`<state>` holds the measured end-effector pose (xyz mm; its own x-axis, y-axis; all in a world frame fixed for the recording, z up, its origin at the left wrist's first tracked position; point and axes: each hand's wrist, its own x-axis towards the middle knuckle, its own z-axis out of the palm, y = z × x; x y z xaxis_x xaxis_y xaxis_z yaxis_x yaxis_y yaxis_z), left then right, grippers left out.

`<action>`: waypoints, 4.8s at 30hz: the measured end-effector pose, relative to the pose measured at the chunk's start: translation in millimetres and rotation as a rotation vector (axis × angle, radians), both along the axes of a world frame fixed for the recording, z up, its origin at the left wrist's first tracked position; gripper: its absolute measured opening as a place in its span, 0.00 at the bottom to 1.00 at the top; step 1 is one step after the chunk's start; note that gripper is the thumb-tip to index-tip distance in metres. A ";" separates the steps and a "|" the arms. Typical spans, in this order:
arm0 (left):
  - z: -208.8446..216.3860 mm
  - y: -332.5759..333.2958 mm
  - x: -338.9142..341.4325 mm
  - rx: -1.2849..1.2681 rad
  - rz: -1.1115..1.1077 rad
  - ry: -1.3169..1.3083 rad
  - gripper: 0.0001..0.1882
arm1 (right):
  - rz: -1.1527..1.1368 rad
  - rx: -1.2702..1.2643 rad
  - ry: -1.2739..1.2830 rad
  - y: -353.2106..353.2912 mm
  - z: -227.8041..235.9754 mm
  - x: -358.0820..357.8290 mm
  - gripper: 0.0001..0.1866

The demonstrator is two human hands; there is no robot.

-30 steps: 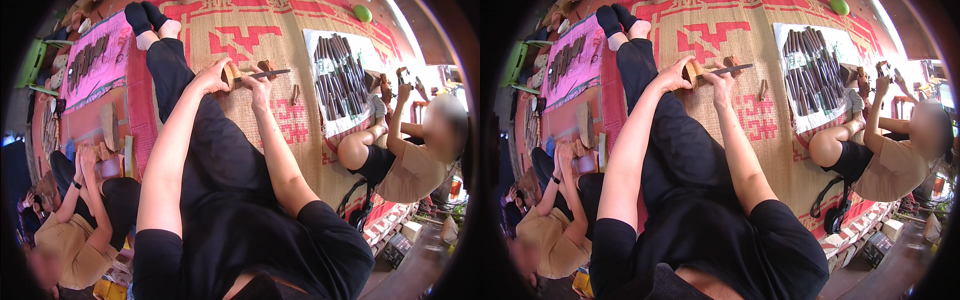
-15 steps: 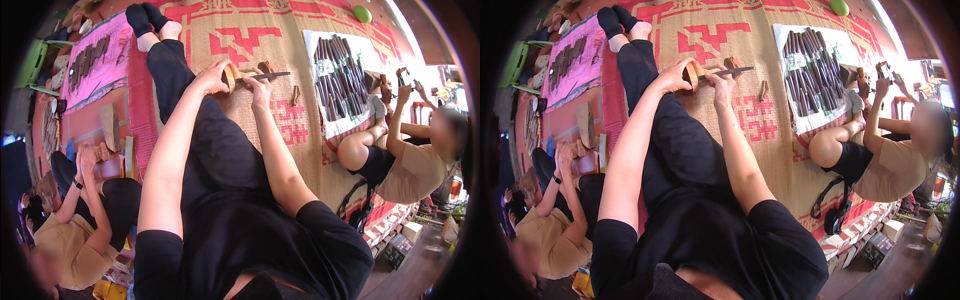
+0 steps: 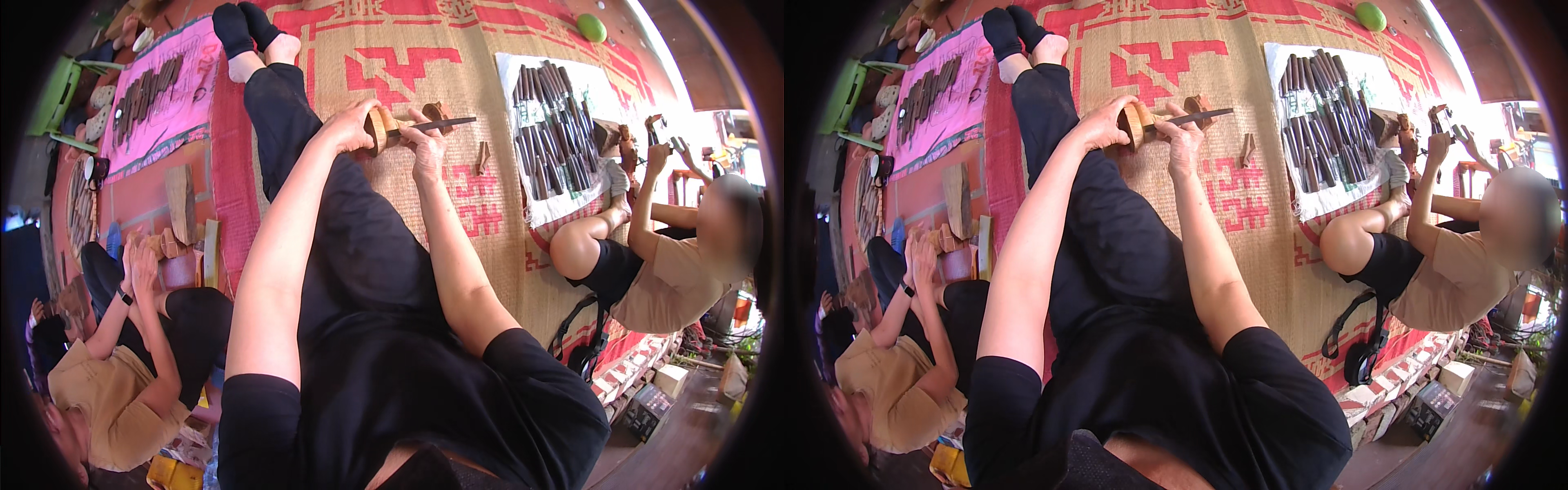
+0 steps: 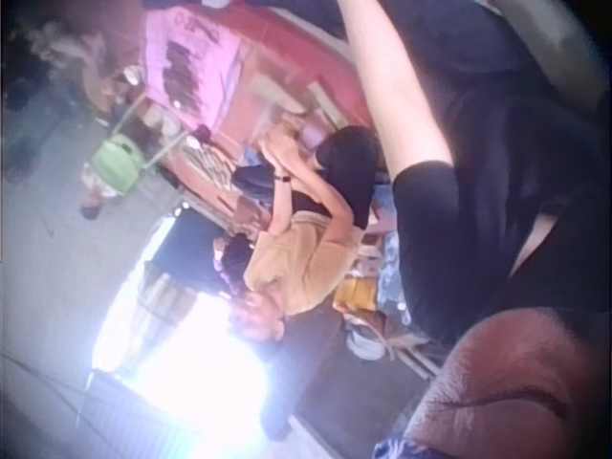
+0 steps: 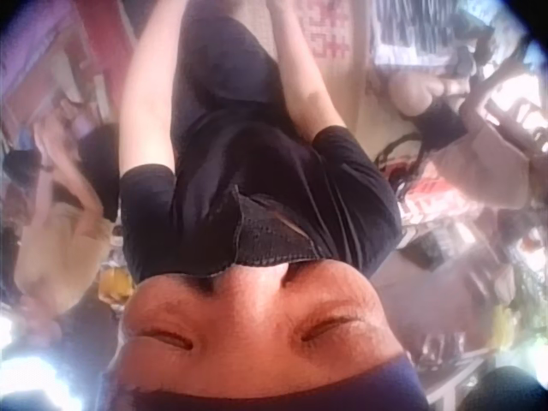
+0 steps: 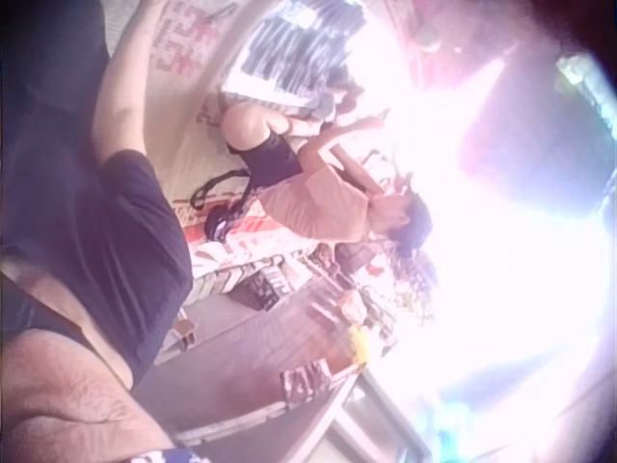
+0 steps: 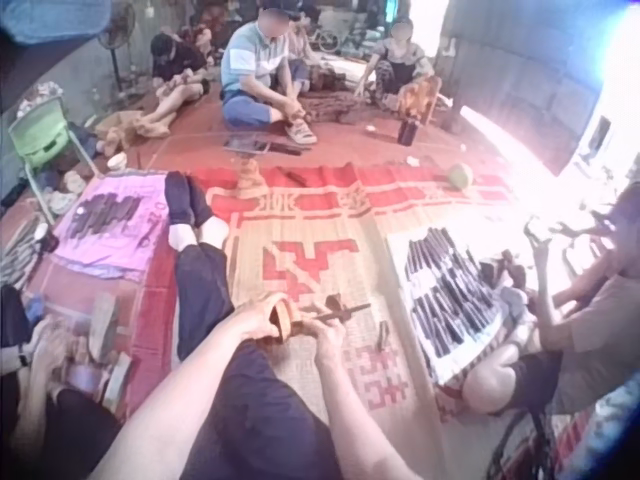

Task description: The person sits on a mat and uses a file to shape a small wooden piece held in the left hand. The person repeatedly files the wood, rotating it to work different sides, while other people nearby perform similar tasks.

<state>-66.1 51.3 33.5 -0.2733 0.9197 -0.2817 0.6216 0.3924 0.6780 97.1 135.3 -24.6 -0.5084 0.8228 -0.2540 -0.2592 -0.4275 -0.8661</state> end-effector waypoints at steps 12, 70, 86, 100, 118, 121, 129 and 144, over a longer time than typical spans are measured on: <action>2.2 1.4 1.4 -0.036 0.010 -0.031 0.46 | -0.050 0.033 -0.027 -3.3 2.1 -2.2 0.26; -21.4 8.3 -8.7 -0.087 0.139 -0.176 0.53 | 0.028 -0.555 0.323 16.1 -35.5 13.3 0.06; -31.6 19.7 -7.9 -0.345 0.008 -0.561 0.42 | 0.000 -0.318 -0.152 6.6 -6.6 39.2 0.09; -28.4 13.1 -4.2 -0.256 -0.153 -0.152 0.52 | -0.075 0.044 -0.410 -16.8 30.3 66.4 0.10; -18.6 12.3 1.6 -0.219 -0.175 -0.043 0.41 | -0.151 -0.103 -0.203 -16.8 28.7 1.0 0.06; -23.1 13.4 -1.0 -0.218 -0.139 -0.103 0.42 | -0.148 -0.039 -0.256 -11.4 27.2 7.7 0.06; -20.1 12.7 1.0 -0.205 -0.148 -0.073 0.43 | -0.073 -0.014 -0.234 -17.2 40.6 2.3 0.05; -23.3 14.5 -0.3 -0.225 -0.156 -0.098 0.42 | -0.036 0.080 -0.493 -1.9 38.3 10.4 0.04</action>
